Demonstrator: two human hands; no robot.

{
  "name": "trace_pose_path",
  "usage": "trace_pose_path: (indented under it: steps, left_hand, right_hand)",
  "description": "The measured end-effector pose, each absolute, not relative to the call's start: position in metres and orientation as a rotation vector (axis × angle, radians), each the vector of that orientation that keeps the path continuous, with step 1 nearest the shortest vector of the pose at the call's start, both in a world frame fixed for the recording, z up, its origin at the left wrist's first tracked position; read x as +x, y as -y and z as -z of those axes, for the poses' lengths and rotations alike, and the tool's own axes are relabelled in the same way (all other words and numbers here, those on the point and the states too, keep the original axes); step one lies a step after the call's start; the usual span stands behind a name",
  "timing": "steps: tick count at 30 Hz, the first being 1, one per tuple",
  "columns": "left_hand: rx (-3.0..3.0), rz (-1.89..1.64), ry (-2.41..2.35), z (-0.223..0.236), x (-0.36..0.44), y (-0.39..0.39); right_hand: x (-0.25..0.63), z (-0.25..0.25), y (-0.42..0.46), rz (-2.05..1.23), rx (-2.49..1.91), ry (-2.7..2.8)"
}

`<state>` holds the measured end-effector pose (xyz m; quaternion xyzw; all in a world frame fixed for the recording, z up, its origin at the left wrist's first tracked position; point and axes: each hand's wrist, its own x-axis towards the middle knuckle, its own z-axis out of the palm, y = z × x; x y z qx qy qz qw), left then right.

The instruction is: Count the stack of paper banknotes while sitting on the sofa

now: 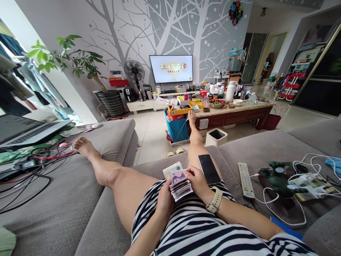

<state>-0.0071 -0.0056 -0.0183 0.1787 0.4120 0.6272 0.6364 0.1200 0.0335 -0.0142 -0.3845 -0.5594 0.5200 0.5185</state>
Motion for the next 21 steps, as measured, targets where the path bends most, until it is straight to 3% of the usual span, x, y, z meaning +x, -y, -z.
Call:
trace_pose_path:
  steps: [21]
  left_hand:
    - [0.387, -1.460, -0.932, 0.0252, -0.0097, 0.0020]
  right_hand:
    - [0.1220, 0.0047, -0.0296, -1.262, -0.842, 1.366]
